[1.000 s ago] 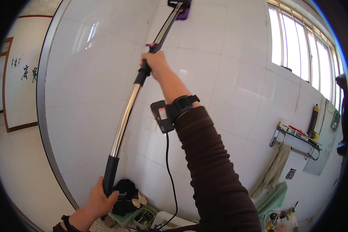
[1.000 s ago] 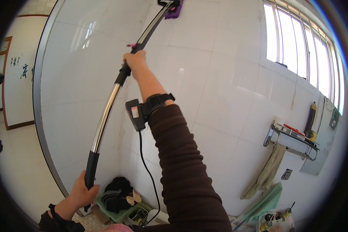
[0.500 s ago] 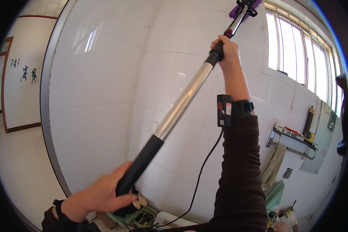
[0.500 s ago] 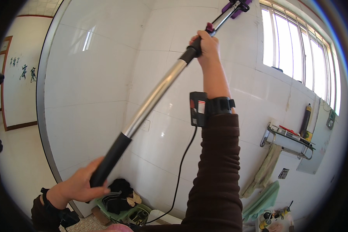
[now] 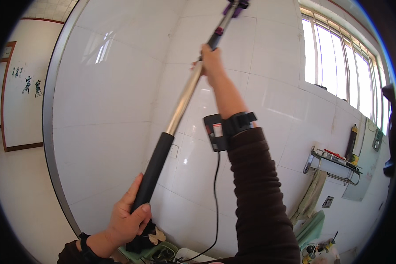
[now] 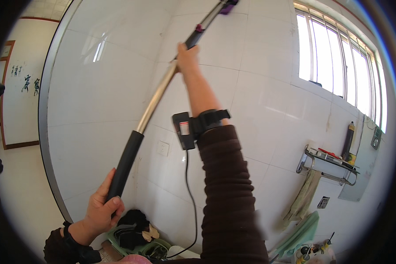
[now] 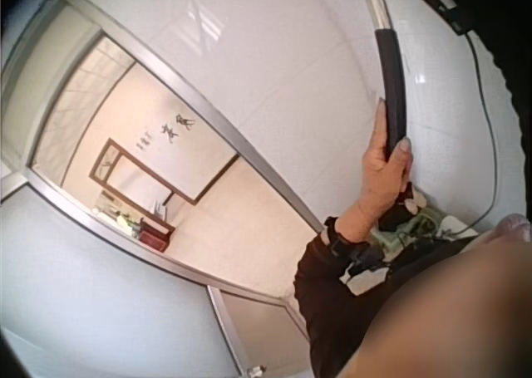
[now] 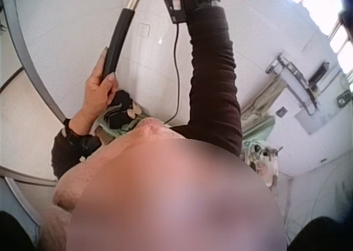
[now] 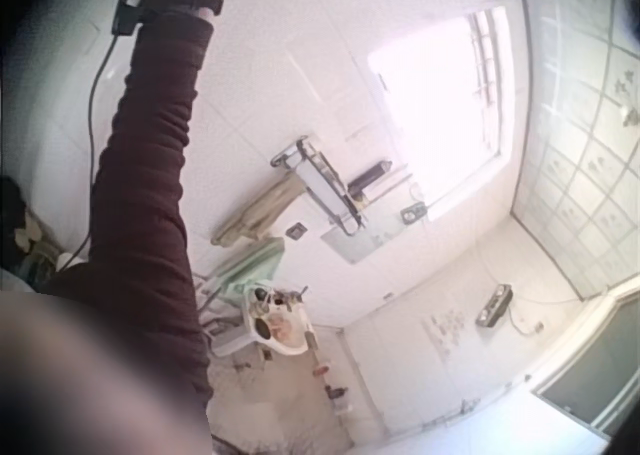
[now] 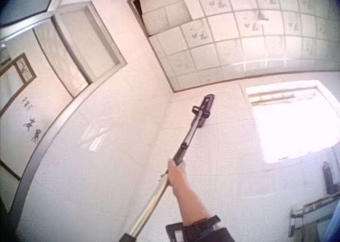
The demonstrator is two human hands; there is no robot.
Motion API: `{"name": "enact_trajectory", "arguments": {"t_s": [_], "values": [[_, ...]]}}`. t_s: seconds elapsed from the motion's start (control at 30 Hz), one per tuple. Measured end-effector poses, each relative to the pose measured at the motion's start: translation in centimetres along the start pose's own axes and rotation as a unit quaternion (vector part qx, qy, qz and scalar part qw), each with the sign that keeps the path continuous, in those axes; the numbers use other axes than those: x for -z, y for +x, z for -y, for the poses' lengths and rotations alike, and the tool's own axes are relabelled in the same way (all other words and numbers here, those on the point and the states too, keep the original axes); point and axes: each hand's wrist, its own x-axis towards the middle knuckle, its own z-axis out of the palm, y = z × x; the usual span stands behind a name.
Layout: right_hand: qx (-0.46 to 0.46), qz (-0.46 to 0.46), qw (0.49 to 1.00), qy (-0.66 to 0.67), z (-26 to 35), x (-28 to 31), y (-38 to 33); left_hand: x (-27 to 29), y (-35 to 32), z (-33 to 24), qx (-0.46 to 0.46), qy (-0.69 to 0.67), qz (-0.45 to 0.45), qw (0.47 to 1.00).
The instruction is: The person uses a long-handled purple microfiber duster to wipe the tiled walls of a bathroom. They clean multiple wall sections, including areas near a window and a mirror, moving the duster in vertical and horizontal strokes.
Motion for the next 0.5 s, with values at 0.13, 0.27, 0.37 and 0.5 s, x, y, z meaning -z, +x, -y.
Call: {"name": "enact_trajectory", "arguments": {"t_s": [0.13, 0.27, 0.37, 0.5], "values": [[-0.020, 0.083, 0.990, 0.112, -1.7, -4.4, -1.8, -0.7, 1.8, -2.6, -0.041, 0.045, -0.029, 0.998], [-0.052, 0.097, 0.994, 0.028, -2.1, -5.6, -1.1, -1.5, 3.4, -3.8, -0.063, 0.133, -0.041, 0.988], [-0.033, 0.116, 0.992, 0.030, -1.9, -5.3, -0.5, -1.3, 3.7, -4.5, -0.066, 0.170, -0.037, 0.983], [-0.002, 0.097, 0.995, 0.038, -0.1, -3.9, 0.2, -1.5, 3.6, -6.0, -0.073, 0.220, -0.032, 0.972]]}}
